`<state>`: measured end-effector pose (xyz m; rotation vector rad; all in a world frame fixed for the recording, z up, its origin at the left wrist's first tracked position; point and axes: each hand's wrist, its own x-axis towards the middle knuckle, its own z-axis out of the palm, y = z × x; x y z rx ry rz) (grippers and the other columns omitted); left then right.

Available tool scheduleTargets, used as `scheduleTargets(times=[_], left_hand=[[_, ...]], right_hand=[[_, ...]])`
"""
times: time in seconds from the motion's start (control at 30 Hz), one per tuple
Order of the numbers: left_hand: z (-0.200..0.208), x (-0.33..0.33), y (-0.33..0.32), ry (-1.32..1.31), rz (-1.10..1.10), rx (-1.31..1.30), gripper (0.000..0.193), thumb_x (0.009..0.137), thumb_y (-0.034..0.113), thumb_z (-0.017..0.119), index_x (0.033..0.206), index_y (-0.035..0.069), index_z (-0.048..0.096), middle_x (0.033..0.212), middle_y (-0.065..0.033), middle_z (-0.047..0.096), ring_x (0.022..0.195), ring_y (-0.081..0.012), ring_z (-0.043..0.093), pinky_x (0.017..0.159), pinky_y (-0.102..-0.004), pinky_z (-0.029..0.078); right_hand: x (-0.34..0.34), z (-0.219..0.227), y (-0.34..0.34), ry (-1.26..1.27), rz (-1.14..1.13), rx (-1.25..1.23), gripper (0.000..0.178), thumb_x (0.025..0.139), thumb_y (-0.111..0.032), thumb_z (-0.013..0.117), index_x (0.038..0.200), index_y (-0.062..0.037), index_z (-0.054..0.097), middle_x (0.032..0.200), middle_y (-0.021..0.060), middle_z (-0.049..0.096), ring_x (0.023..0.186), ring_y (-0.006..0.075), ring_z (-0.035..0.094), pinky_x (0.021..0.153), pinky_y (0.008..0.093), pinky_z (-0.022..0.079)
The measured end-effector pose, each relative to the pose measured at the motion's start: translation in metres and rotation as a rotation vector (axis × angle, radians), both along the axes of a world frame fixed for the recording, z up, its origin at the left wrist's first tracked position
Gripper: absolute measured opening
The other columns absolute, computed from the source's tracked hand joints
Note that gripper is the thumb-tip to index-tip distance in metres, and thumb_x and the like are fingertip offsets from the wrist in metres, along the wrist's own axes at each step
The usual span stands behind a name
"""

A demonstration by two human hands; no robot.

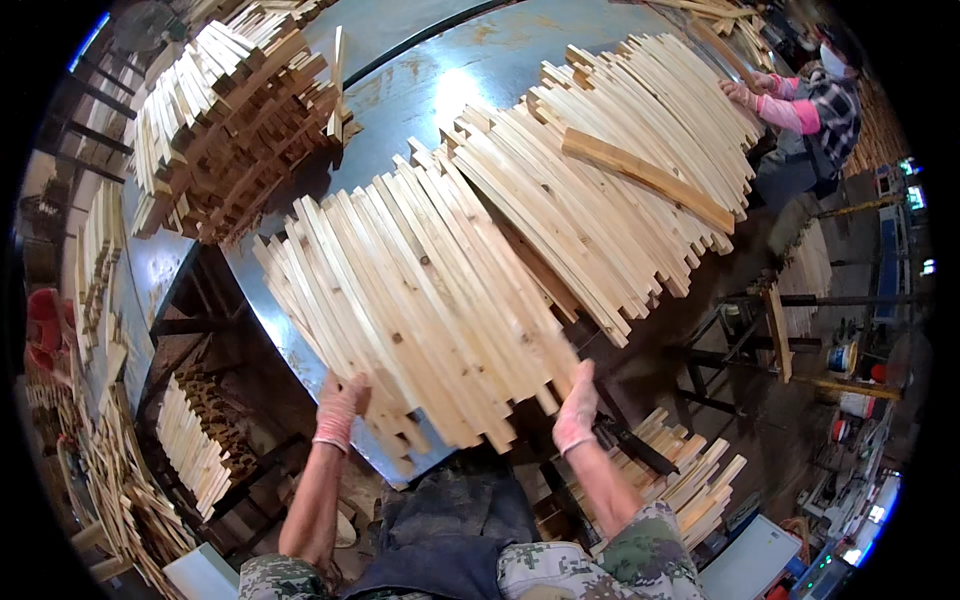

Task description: The person repeatedly picks up stacks of light-colored wooden planks from a metal table and places them onto a conveyor belt. The person wears pink gloves and a camouflage shirt while performing this repetitive stacking task in a workshop environment.

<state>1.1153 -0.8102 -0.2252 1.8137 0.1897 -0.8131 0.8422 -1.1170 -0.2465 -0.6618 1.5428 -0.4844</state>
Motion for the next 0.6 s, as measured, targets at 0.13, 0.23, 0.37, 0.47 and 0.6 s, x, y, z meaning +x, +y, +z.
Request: scheduleTargets(times=[0.13, 0.23, 0.37, 0.47, 0.6], left_hand=[[-0.030, 0.031, 0.028, -0.147, -0.109, 0.191, 0.058, 0.098, 0.031, 0.076, 0.145, 0.001, 0.060, 0.131, -0.0140, 0.074, 0.114, -0.0255, 0.070, 0.101, -0.0368, 0.054], [-0.029, 0.042, 0.033, -0.261, -0.307, 0.416, 0.069, 0.097, 0.046, 0.074, 0.148, 0.002, 0.060, 0.145, -0.0212, 0.065, 0.132, -0.0339, 0.062, 0.112, -0.0429, 0.047], [-0.031, 0.054, 0.038, -0.538, -0.502, 0.799, 0.085, 0.097, 0.062, 0.064, 0.158, 0.003, 0.052, 0.166, -0.0311, 0.039, 0.156, -0.0463, 0.033, 0.129, -0.0527, 0.024], [-0.056, 0.066, 0.038, -0.570, -0.413, 0.745, 0.089, 0.099, 0.065, 0.058, 0.163, 0.004, 0.046, 0.173, -0.0331, 0.024, 0.161, -0.0503, 0.018, 0.132, -0.0562, 0.010], [-0.080, 0.079, 0.031, -0.588, -0.386, 0.771, 0.096, 0.100, 0.068, 0.056, 0.167, 0.000, 0.036, 0.174, -0.0338, 0.021, 0.162, -0.0498, 0.015, 0.133, -0.0554, 0.007]], right_hand=[[-0.028, -0.018, 0.017, 0.047, 0.342, 0.270, 0.073, 0.103, -0.071, 0.056, 0.134, -0.0065, 0.069, 0.120, 0.0126, 0.072, 0.107, 0.0293, 0.070, 0.084, 0.0497, 0.063], [-0.033, -0.017, -0.023, 0.289, 0.873, -0.020, 0.069, 0.105, -0.061, 0.057, 0.133, 0.0019, 0.067, 0.116, 0.0201, 0.075, 0.105, 0.0346, 0.073, 0.096, 0.0456, 0.058], [0.002, -0.001, -0.064, 0.402, 1.060, -0.663, 0.066, 0.103, -0.038, 0.069, 0.148, 0.0069, 0.056, 0.131, 0.0280, 0.070, 0.119, 0.0374, 0.070, 0.106, 0.0425, 0.052], [0.068, -0.004, -0.099, 0.183, 1.144, -0.865, 0.068, 0.106, -0.025, 0.064, 0.159, 0.0101, 0.041, 0.157, 0.0283, 0.053, 0.146, 0.0363, 0.054, 0.122, 0.0419, 0.041], [0.152, -0.038, -0.113, 0.026, 1.112, -1.050, 0.077, 0.104, -0.028, 0.066, 0.163, 0.0083, 0.035, 0.163, 0.0285, 0.047, 0.151, 0.0379, 0.048, 0.126, 0.0443, 0.037]])
